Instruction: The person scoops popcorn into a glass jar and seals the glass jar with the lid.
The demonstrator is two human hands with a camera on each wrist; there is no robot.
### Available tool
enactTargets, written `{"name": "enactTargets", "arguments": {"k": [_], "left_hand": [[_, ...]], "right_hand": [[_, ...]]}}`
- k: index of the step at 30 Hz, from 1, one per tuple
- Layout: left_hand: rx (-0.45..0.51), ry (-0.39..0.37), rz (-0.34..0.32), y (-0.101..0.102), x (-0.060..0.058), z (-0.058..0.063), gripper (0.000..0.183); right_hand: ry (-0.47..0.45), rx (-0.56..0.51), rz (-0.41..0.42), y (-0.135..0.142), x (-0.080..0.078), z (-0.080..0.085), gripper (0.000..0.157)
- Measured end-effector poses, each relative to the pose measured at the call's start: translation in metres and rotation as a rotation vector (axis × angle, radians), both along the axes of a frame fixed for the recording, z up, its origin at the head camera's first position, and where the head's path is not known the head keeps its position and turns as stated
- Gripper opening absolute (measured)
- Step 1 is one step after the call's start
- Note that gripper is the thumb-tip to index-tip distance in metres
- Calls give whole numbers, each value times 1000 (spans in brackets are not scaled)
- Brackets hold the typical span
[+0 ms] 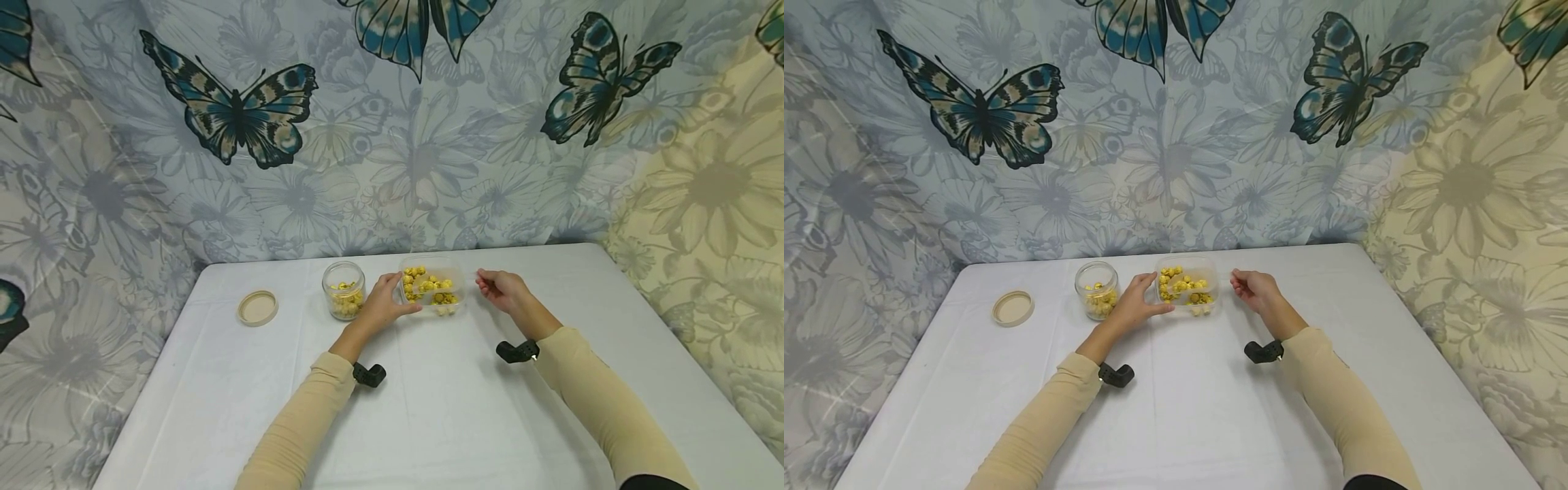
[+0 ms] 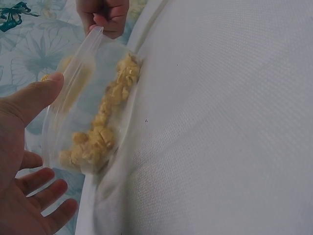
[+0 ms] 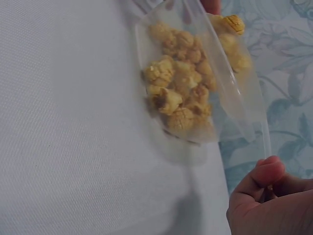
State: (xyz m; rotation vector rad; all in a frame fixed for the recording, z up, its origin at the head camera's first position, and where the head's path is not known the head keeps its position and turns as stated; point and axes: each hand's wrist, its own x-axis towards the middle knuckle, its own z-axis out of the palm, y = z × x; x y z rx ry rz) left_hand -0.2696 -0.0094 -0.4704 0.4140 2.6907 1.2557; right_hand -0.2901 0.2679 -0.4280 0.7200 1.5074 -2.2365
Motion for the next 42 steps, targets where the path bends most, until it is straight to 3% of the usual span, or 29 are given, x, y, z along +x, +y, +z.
{"name": "enactTargets", "arguments": {"k": [18, 34, 42], "left_hand": [[-4, 13, -4, 0, 1, 0, 89], [-31, 31, -4, 0, 1, 2, 89], [-40, 32, -8, 0, 1, 3, 87]], "right_hand": [[2, 11, -3, 0, 1, 2, 17], [31, -12, -2, 1, 1, 8, 11], [37, -16, -10, -1, 3, 11, 19]]}}
